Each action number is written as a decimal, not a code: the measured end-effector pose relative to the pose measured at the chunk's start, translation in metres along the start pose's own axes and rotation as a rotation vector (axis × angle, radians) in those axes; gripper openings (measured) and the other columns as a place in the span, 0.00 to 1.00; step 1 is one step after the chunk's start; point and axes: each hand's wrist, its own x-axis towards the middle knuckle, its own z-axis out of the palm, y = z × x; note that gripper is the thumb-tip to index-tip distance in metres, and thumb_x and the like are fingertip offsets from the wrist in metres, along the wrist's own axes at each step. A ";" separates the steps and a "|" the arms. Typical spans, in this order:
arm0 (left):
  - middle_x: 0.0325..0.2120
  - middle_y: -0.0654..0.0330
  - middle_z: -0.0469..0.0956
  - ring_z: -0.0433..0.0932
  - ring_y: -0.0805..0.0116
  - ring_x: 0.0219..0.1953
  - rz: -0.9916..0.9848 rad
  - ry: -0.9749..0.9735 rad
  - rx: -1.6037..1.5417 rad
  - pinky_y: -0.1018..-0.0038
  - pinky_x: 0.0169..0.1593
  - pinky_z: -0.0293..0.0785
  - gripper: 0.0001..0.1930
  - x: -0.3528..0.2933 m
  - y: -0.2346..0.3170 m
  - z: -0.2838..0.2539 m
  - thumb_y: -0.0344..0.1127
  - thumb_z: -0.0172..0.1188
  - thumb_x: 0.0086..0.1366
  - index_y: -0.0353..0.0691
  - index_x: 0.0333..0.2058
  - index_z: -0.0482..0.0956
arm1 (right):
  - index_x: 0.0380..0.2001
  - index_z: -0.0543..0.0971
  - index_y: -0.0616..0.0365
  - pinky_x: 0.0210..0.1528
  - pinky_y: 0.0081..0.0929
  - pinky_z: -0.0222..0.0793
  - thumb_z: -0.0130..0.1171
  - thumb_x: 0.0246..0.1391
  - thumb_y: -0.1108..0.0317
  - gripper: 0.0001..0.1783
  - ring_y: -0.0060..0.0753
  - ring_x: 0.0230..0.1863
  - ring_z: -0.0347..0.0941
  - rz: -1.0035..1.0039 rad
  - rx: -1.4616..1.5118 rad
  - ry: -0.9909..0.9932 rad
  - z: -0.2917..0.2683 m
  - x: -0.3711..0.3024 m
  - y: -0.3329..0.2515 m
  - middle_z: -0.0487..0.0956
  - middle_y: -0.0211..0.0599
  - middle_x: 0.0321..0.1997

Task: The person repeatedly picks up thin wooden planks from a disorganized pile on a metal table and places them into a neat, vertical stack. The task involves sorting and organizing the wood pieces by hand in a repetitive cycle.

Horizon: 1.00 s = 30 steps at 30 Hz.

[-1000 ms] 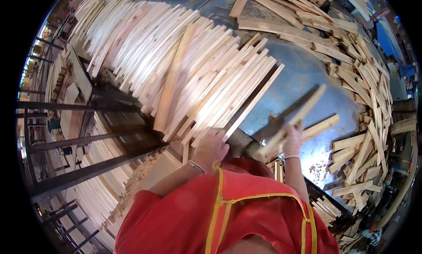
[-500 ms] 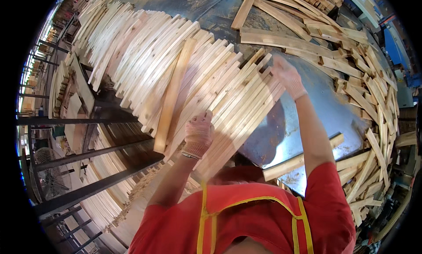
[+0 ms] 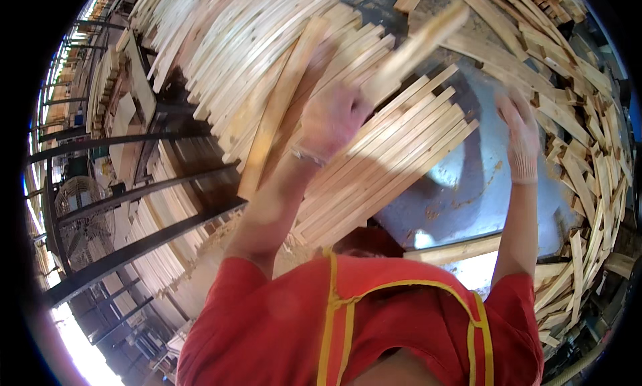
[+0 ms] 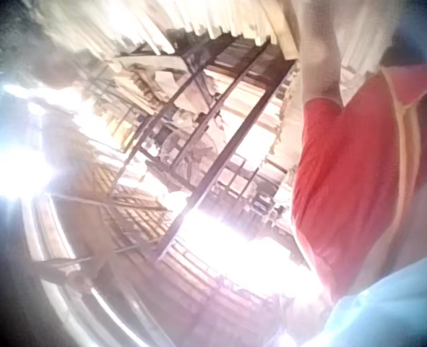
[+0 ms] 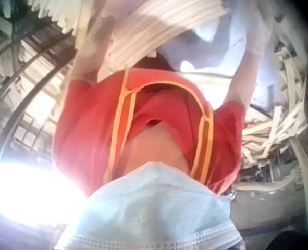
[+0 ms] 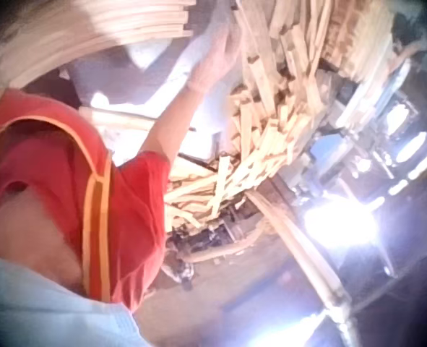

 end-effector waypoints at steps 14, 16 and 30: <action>0.50 0.51 0.79 0.80 0.51 0.52 -0.278 -0.119 0.636 0.58 0.53 0.78 0.32 -0.055 -0.121 -0.026 0.46 0.62 0.69 0.52 0.70 0.70 | 0.79 0.56 0.61 0.78 0.44 0.61 0.68 0.55 0.59 0.53 0.60 0.77 0.62 0.599 -0.731 0.869 0.005 -0.304 0.130 0.57 0.61 0.81; 0.48 0.49 0.79 0.80 0.52 0.51 -0.231 -0.144 0.588 0.58 0.53 0.78 0.35 -0.061 -0.118 -0.020 0.43 0.60 0.71 0.53 0.75 0.63 | 0.80 0.54 0.61 0.69 0.37 0.68 0.63 0.54 0.75 0.51 0.46 0.66 0.73 0.256 -0.051 0.947 0.031 -0.279 0.123 0.73 0.52 0.70; 0.58 0.51 0.80 0.76 0.48 0.64 -0.169 -0.051 0.257 0.52 0.62 0.75 0.41 0.002 -0.218 -0.100 0.57 0.68 0.59 0.52 0.70 0.73 | 0.79 0.49 0.75 0.79 0.36 0.57 0.76 0.51 0.47 0.67 0.55 0.77 0.64 0.437 -0.476 0.294 0.230 -0.226 0.031 0.64 0.66 0.78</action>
